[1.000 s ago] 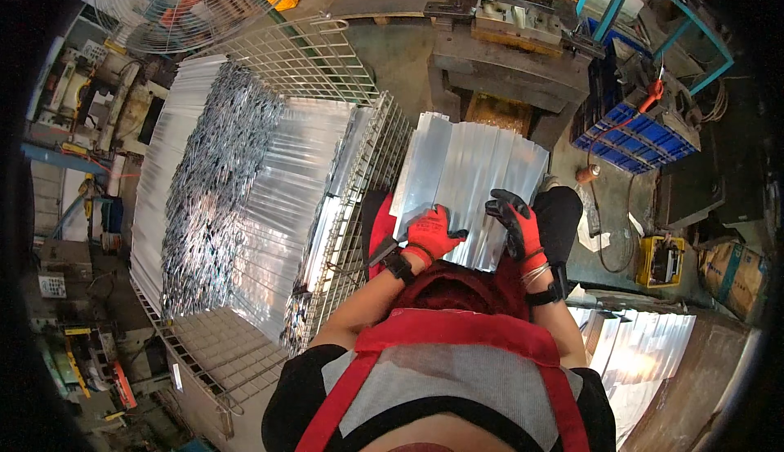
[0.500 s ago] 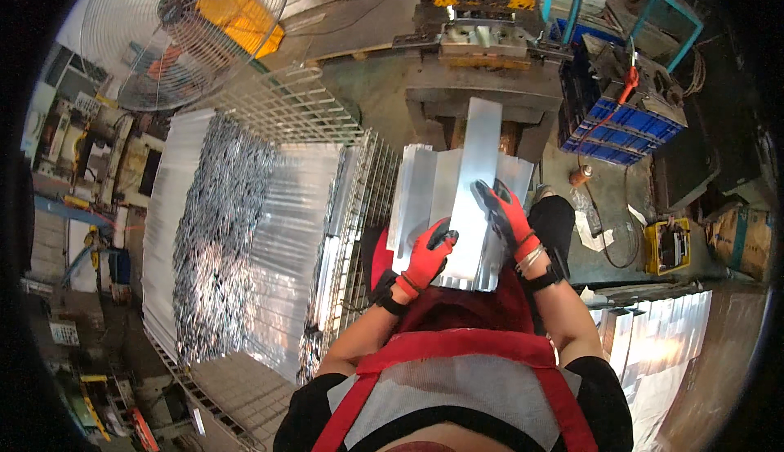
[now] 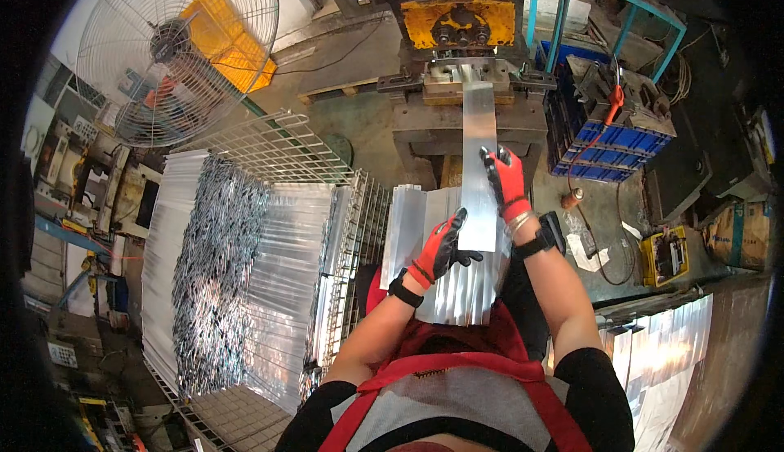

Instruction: Manually feeding corrugated metal sheets into a press machine and stacking finished pieces.

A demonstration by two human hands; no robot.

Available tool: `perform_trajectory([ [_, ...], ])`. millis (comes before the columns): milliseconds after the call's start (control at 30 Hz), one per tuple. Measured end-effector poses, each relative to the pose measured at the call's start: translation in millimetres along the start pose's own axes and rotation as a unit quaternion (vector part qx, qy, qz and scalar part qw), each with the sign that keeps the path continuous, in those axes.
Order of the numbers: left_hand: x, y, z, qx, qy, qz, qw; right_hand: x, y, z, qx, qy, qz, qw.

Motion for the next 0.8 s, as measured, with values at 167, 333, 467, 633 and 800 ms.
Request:
perform_trajectory([
  [167, 19, 31, 24, -0.009, -0.062, -0.064, 0.996, -6, 54, 3, -0.03, -0.061, 0.002, 0.998],
  [333, 13, 49, 36, 0.006, -0.16, -0.041, 0.986, 5, 73, 12, 0.022, -0.016, -0.006, 1.0],
  [467, 11, 54, 33, -0.01, -0.107, -0.014, 0.994, -7, 84, 31, -0.017, 0.05, -0.005, 0.999],
  [633, 10, 52, 32, 0.006, -0.133, 0.01, 0.991, -6, 81, 34, 0.005, 0.011, -0.023, 1.0],
  [800, 11, 51, 32, -0.003, -0.121, 0.002, 0.993, -6, 78, 20, -0.019, -0.047, 0.002, 0.999],
])
Point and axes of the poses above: each hand's wrist, its own y-axis towards the middle knuckle, its own x-axis out of the palm, z = x × y, the point moved 8 cm from there along y, towards the middle knuckle, and after that the axes turned 13 degrees about -z, right-handed, at the moved point
